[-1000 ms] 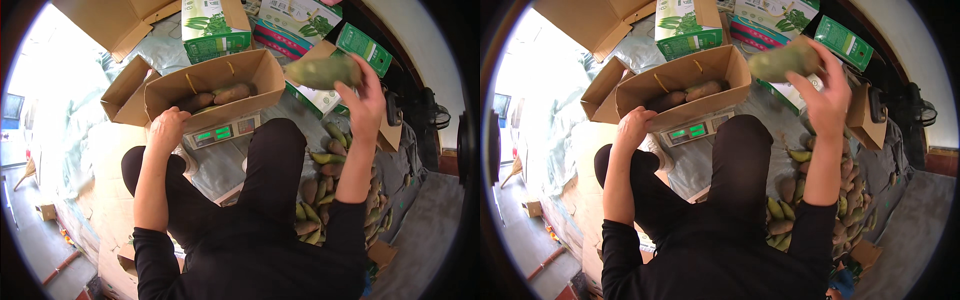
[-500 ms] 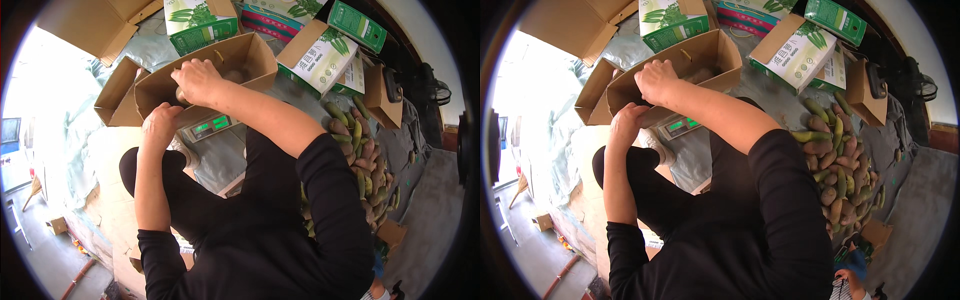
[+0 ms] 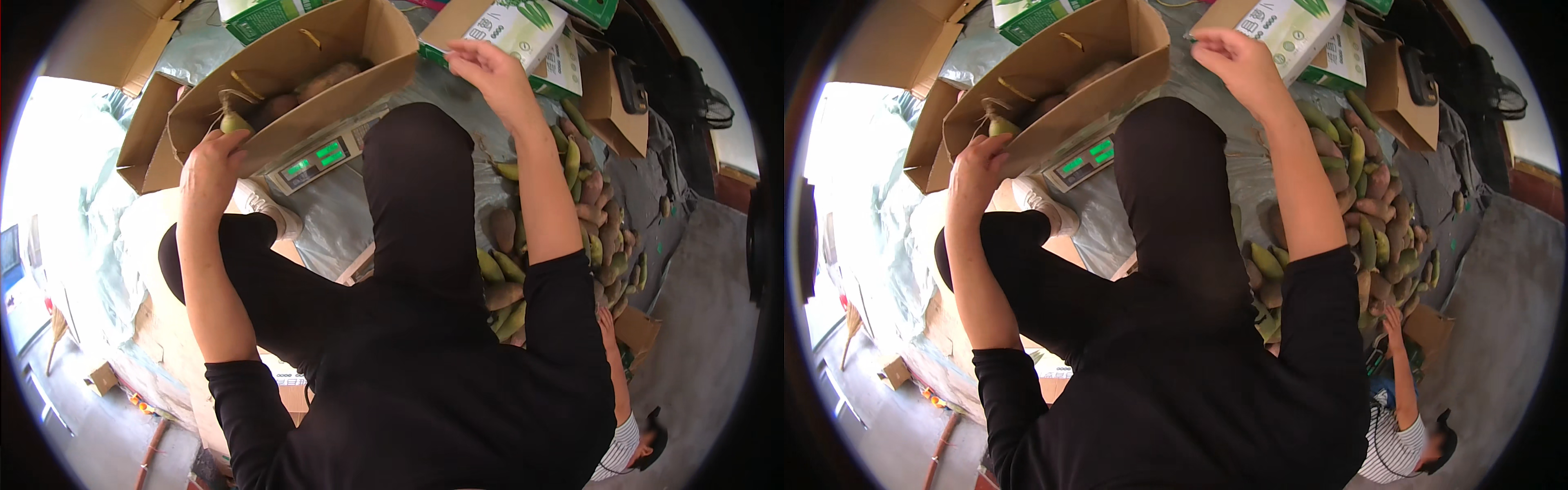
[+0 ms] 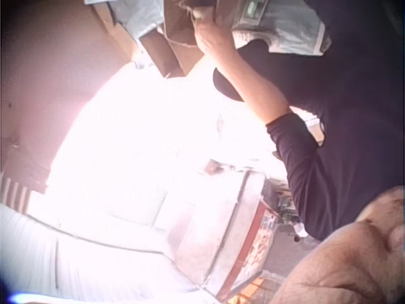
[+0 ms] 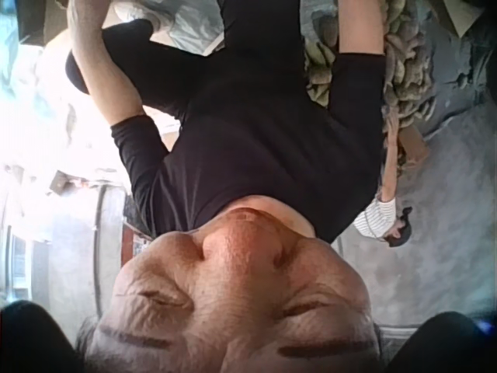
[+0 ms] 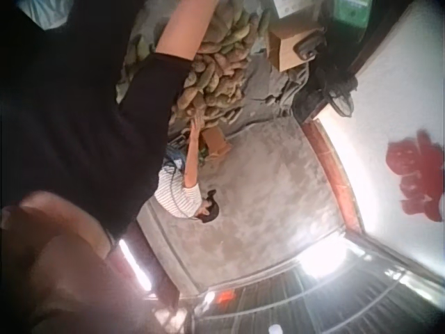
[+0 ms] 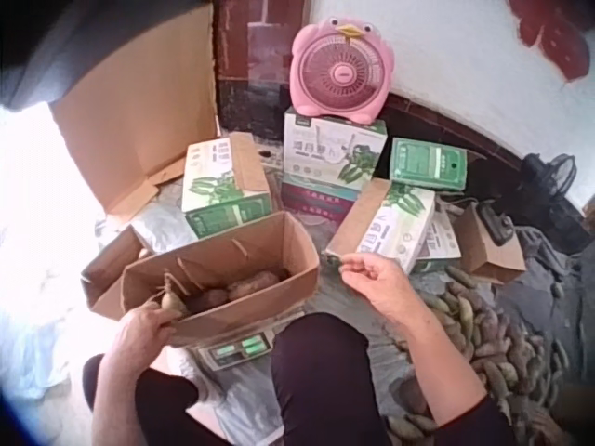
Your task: Weighing and packaging radishes into a paper bag on a floor scale.
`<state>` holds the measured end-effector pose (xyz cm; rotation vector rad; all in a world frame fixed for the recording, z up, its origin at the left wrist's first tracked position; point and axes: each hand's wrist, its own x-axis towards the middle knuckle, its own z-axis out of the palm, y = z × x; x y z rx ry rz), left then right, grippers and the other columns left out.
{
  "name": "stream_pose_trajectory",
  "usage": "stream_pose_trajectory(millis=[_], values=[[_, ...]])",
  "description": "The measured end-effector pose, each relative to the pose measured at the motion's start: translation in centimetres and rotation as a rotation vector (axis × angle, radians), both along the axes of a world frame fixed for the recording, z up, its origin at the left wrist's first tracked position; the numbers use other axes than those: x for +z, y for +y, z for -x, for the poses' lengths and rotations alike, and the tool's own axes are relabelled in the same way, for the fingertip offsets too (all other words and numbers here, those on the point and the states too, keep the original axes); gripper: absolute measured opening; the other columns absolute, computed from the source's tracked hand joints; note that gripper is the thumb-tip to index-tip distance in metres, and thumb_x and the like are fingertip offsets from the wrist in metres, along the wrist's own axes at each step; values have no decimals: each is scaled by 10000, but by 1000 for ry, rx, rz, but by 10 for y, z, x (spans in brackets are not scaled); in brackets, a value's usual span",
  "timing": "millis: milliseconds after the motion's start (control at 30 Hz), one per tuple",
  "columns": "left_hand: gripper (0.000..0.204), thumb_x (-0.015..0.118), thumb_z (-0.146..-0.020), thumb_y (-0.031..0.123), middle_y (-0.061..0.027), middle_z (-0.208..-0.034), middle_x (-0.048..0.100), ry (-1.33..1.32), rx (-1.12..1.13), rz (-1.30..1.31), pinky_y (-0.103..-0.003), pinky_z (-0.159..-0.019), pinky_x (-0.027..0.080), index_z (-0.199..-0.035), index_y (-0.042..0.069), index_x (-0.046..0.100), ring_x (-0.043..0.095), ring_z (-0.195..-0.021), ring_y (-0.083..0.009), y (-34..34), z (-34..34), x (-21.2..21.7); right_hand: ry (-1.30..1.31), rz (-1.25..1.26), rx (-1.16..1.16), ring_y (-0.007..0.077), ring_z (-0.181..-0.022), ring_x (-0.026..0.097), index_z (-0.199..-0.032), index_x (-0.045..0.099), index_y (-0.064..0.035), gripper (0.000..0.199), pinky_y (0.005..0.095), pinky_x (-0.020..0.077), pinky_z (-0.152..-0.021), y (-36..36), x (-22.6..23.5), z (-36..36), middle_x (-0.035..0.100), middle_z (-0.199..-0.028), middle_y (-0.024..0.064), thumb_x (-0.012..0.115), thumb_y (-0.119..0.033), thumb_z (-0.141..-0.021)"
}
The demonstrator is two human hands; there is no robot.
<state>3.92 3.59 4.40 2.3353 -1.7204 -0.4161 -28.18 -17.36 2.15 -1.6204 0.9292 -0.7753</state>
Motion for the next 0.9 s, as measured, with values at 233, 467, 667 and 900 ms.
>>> stream_pose_trajectory(millis=[233, 467, 667, 900], values=[[278, 611, -809, 87, -110, -852, 614, 29, 55, 65, -358, -736, 481, -1083, 73, 656, 625, -794, -264, -1, -2, -1, 172, -263, -158, 89, -838, 580, -1151, 594, 8, 306, 229, 457, -777, 46, -105, 107, 643, -945, 23, 623, -92, -863], [269, 594, -829, 78, -122, -879, 631, 14, -17, 44, -344, -735, 484, -1092, 78, 649, 642, -810, -258, -1, -6, -5, 417, -202, -270, 169, -814, 625, -1052, 650, -29, 283, 290, 493, -742, 84, -179, 143, 673, -871, 102, 678, -122, -786], [271, 584, -835, 83, -104, -900, 627, 12, -9, 27, -340, -733, 480, -1098, 81, 651, 632, -815, -237, -3, -7, -7, 632, -233, -305, 301, -859, 644, -1019, 668, -40, 333, 369, 498, -795, 110, -226, 159, 681, -894, 128, 704, -234, -750], [239, 601, -837, 50, -103, -922, 640, 121, 43, 80, -313, -734, 494, -1070, 52, 658, 643, -834, -221, -8, -5, -14, 962, -247, -273, 332, -1060, 585, -1155, 577, 22, 667, 398, 458, -882, 182, -313, 206, 609, -1122, 233, 764, -372, -650]])
